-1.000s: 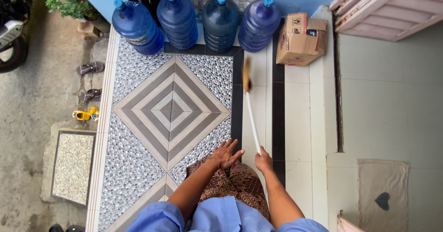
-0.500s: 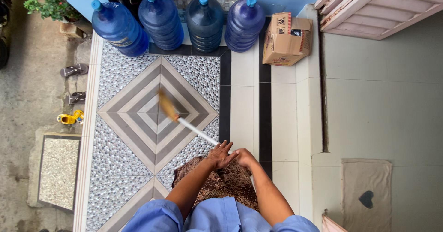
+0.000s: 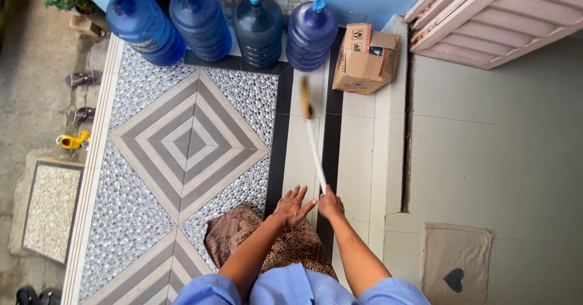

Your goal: The person sweeps debris across a tiled floor using a hand broom, moving the broom in short strokes across the surface.

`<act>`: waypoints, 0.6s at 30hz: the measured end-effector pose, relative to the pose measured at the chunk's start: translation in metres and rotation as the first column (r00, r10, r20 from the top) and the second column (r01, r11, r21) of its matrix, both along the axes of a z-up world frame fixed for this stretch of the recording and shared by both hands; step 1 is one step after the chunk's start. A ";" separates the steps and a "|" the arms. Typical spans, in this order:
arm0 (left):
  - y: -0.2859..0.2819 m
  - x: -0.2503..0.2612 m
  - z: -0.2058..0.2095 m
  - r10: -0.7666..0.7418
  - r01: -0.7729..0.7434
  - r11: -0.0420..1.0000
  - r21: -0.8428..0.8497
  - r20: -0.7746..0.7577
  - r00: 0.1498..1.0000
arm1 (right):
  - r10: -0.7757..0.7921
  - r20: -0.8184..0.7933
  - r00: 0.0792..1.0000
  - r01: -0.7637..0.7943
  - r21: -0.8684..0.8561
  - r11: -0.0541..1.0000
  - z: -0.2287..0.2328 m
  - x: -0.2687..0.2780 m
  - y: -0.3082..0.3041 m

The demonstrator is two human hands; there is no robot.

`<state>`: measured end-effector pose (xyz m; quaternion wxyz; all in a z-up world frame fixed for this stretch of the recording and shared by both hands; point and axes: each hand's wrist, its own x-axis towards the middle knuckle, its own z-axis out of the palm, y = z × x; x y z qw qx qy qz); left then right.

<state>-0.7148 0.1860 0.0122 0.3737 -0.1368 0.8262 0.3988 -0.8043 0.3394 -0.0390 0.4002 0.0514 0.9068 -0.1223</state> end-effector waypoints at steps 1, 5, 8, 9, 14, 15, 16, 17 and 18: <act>0.000 0.005 0.000 0.031 -0.031 1.000 -0.003 0.002 1.000 | -0.001 0.032 0.999 -0.001 0.063 0.998 -0.002 -0.009 -0.003; -0.011 0.024 -0.003 0.113 -0.111 0.993 -0.025 0.080 0.990 | 0.101 0.114 0.988 -0.109 0.069 0.992 -0.017 -0.017 -0.012; -0.025 0.031 -0.025 0.122 -0.118 0.991 -0.061 0.066 0.990 | 0.324 -0.010 0.946 -0.317 -0.230 0.920 -0.028 -0.009 -0.025; -0.027 0.029 -0.036 0.117 -0.114 0.991 -0.073 0.037 0.992 | 0.167 0.100 0.981 -0.130 -0.301 0.945 -0.028 -0.010 -0.024; -0.035 -0.006 -0.052 0.036 -0.038 0.997 -0.072 -0.027 0.999 | -0.224 0.373 0.901 0.374 -0.402 0.836 -0.016 -0.025 -0.013; -0.036 -0.012 -0.044 0.025 -0.024 0.997 -0.077 0.007 1.000 | -0.221 0.312 0.924 0.343 -0.419 0.841 -0.014 -0.027 -0.012; -0.038 -0.016 -0.035 0.034 -0.033 0.997 -0.068 0.016 0.999 | -0.218 0.250 0.943 0.311 -0.433 0.846 -0.012 -0.031 -0.011; -0.041 -0.022 -0.026 0.040 -0.039 0.997 -0.061 0.022 0.999 | -0.217 0.184 0.959 0.279 -0.446 0.851 -0.011 -0.037 -0.010; -0.045 -0.028 -0.017 0.047 -0.045 0.998 -0.053 0.028 0.999 | -0.177 0.025 0.984 0.171 -0.418 0.892 -0.009 -0.041 -0.010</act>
